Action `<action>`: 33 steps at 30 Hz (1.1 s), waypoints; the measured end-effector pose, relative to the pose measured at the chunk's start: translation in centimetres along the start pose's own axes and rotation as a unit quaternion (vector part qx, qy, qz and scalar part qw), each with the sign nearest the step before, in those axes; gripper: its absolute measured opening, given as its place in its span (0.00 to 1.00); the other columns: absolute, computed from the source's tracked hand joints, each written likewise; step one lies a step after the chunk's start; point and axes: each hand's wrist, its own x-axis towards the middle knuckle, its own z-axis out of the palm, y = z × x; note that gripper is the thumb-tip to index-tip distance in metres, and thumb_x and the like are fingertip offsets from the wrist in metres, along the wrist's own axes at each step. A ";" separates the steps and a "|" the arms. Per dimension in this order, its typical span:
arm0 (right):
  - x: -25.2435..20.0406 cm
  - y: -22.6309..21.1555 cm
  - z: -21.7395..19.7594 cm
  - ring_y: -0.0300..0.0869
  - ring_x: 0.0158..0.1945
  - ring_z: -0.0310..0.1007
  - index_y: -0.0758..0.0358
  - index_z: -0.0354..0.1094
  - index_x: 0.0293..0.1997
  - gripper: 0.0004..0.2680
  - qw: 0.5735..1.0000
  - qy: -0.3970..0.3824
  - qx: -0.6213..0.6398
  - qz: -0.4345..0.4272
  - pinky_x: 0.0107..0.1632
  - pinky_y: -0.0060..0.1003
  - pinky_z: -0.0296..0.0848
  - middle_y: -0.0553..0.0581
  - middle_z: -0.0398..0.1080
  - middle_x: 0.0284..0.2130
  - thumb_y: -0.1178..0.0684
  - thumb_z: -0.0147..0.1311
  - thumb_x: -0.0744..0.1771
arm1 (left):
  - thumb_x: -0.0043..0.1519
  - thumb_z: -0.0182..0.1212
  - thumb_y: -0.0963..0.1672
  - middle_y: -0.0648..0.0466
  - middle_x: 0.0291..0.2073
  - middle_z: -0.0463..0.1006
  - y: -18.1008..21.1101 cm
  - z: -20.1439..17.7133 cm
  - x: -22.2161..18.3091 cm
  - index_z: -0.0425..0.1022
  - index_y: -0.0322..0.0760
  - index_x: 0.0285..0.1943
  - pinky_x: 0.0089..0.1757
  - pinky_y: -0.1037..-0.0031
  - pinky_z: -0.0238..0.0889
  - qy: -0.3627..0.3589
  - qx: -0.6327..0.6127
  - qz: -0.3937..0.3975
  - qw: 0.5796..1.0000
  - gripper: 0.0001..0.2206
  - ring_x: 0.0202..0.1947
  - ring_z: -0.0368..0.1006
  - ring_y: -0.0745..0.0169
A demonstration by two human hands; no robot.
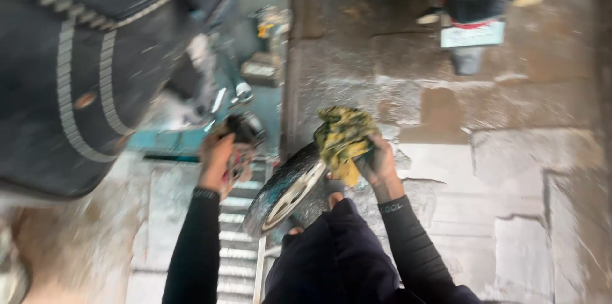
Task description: Cleaning and assembling a motorcycle wheel and brake assembly.
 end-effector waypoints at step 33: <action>15.9 18.7 2.7 0.48 0.43 0.79 0.67 0.71 0.53 0.17 0.788 -0.005 -0.616 -0.009 0.47 0.36 0.75 0.64 0.78 0.41 0.60 0.62 0.60 | 0.61 0.63 0.47 0.41 0.31 0.81 12.0 -4.1 -9.4 0.65 0.50 0.60 0.36 0.45 0.69 -0.016 0.179 0.098 0.979 0.19 0.34 0.78 0.32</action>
